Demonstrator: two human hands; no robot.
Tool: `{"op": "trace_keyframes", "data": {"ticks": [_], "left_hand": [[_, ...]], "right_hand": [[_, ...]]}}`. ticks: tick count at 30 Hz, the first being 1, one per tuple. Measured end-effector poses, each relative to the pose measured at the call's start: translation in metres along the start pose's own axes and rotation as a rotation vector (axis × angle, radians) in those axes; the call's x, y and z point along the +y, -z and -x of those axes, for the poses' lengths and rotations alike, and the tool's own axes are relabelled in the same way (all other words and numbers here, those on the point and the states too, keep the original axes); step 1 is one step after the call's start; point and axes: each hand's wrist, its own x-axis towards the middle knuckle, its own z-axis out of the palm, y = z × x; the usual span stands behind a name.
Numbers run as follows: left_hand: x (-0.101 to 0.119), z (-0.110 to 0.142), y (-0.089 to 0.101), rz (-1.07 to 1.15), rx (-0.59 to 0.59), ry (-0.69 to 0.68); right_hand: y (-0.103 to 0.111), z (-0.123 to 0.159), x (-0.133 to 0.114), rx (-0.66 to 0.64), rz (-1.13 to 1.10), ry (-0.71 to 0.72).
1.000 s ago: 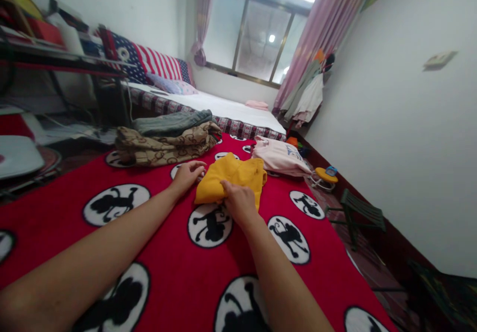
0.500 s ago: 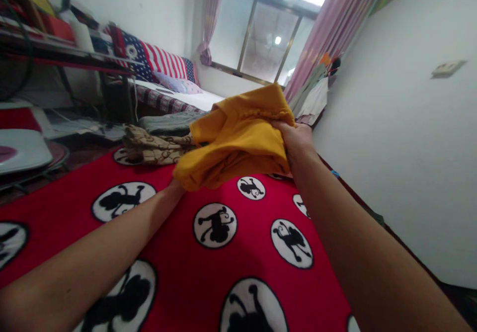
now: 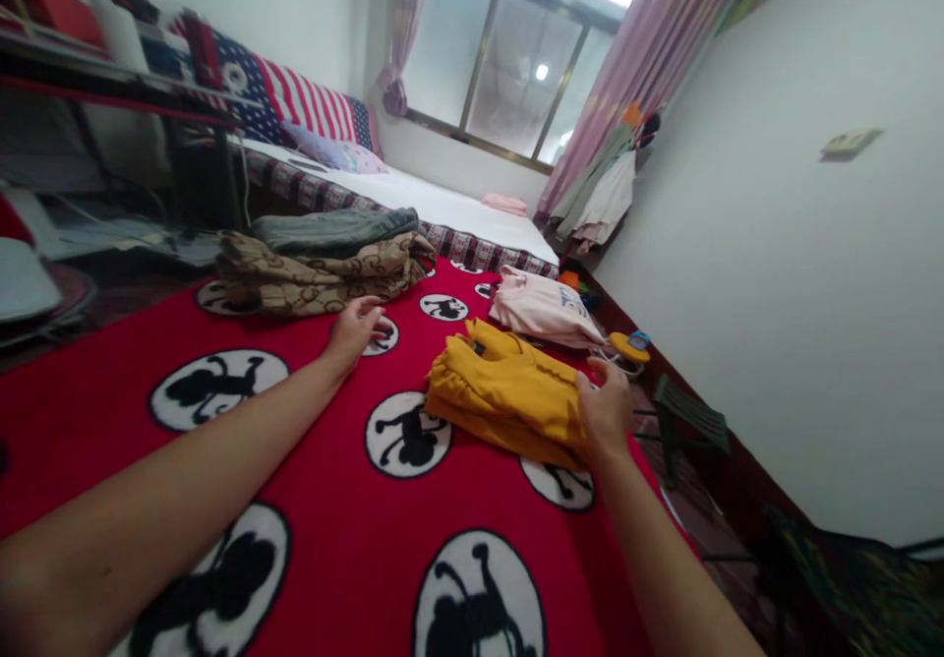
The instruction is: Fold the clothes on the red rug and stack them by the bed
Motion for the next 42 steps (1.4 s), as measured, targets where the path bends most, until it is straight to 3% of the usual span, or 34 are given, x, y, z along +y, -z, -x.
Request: {"op": "trace_keyframes", "data": {"ticks": [4,6,8,13,18,23,28,33,36,38,40,42], "left_hand": [[-0.001,0.003,0.000,-0.074,-0.042,-0.034],[-0.002,0.003,0.000,-0.087,-0.064,-0.044],[-0.003,0.003,0.000,-0.108,-0.076,-0.047],[0.003,0.010,-0.001,-0.200,-0.158,-0.149],[0.016,0.030,-0.018,-0.312,-0.276,-0.330],[0.021,0.039,-0.048,-0.216,-0.424,-0.296],[0.011,0.030,-0.084,-0.248,-0.386,-0.195],[0.004,0.028,-0.114,-0.316,-0.359,-0.278],[0.008,0.025,-0.114,-0.308,-0.293,-0.288],[0.011,0.019,-0.106,-0.292,-0.203,-0.283],[0.012,0.012,-0.094,-0.278,-0.107,-0.289],[0.012,0.006,-0.081,-0.323,-0.097,-0.286]], "right_hand": [[-0.014,0.022,-0.039,-0.306,-0.224,0.294],[-0.023,0.041,-0.062,-0.453,-0.205,0.494],[-0.030,0.057,-0.077,-0.514,-0.095,0.635],[-0.034,0.065,-0.080,-0.560,-0.047,0.671],[-0.034,0.064,-0.068,-0.512,-0.230,0.576],[-0.050,0.082,-0.060,-0.523,-0.241,0.711],[-0.056,0.090,-0.057,-0.485,-0.253,0.745],[-0.052,0.093,-0.060,-0.487,-0.235,0.770],[-0.046,0.091,-0.060,-0.411,-0.311,0.715],[-0.041,0.084,-0.056,-0.245,-0.318,0.606],[-0.036,0.073,-0.047,-0.067,-0.206,0.479],[-0.034,0.063,-0.036,0.011,-0.018,0.374]]}}
